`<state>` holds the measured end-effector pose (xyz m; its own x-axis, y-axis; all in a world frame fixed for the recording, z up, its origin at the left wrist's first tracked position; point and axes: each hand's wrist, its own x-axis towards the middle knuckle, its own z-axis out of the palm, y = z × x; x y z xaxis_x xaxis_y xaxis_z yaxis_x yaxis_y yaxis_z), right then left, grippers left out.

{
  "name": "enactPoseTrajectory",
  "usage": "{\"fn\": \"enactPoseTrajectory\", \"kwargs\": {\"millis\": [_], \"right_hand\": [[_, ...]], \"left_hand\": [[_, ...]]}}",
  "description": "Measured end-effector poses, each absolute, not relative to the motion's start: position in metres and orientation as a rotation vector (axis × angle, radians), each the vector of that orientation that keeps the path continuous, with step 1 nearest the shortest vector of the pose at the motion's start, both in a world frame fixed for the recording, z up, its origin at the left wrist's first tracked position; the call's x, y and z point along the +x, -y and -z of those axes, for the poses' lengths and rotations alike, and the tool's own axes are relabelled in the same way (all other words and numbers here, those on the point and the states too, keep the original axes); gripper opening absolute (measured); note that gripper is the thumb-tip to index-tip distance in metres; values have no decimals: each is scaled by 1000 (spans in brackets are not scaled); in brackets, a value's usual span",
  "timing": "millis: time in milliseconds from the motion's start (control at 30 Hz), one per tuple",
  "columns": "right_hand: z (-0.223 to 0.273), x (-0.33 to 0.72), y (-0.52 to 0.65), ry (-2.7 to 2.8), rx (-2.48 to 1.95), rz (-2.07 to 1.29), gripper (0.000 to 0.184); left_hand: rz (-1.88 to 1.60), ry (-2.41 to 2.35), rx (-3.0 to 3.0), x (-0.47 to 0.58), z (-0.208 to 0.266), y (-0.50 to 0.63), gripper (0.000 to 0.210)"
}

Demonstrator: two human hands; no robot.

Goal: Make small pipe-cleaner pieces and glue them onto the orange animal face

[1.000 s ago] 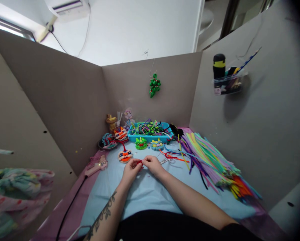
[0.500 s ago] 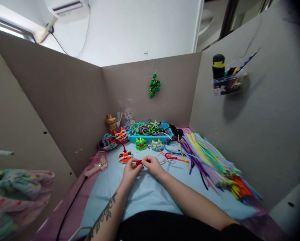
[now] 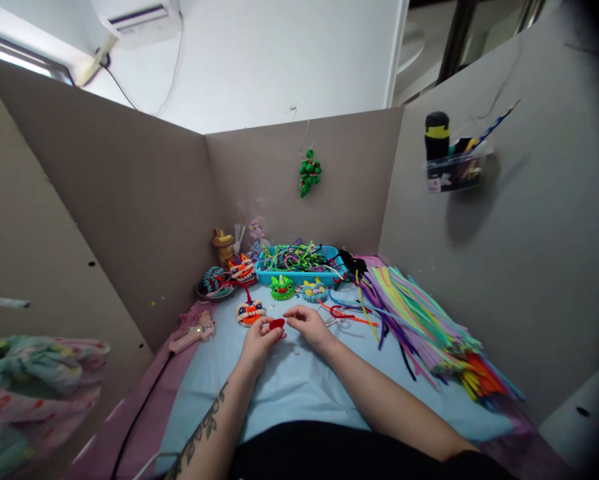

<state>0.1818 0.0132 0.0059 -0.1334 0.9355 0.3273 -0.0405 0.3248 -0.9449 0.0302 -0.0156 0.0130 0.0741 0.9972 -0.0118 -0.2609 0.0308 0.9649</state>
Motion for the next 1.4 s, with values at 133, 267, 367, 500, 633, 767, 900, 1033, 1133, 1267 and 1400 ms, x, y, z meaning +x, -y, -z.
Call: {"fn": "enactPoseTrajectory", "kwargs": {"millis": [133,267,367,500,633,767,900,1033,1133,1267,1400], "right_hand": [[-9,181,-10,1549,-844,-925,12],[-12,179,-5,1586,-809,-867,10],[-13,179,-4,1589,-800,-855,7],[-12,180,-4,1573,-798,-852,5],[-9,179,-5,1559,-775,-849,4],[-8,179,-5,1549,-770,-847,3],[-10,179,-4,1563,-776,-849,5],[-10,180,-5,1581,-845,-885,12],[-9,180,-7,1571,-915,-948,13],[-10,179,-5,1575,-925,-1028,12],[-7,180,-7,1524,-923,-1064,15]], "left_hand": [[-1226,-931,1000,30,-15,17,42],[-1192,-911,978,30,-16,18,43],[-1193,-886,975,30,-14,17,42],[-1188,-867,984,29,-11,16,41],[-1180,-854,1001,29,-10,16,39],[-1172,-851,1014,29,-11,17,40],[-1178,-867,1015,29,-12,17,41],[-1245,-918,1081,30,-11,14,39],[-1320,-959,1209,31,-8,12,34],[-1401,-1008,1389,33,-7,13,28],[-1474,-1139,1658,33,-6,19,19]]}}
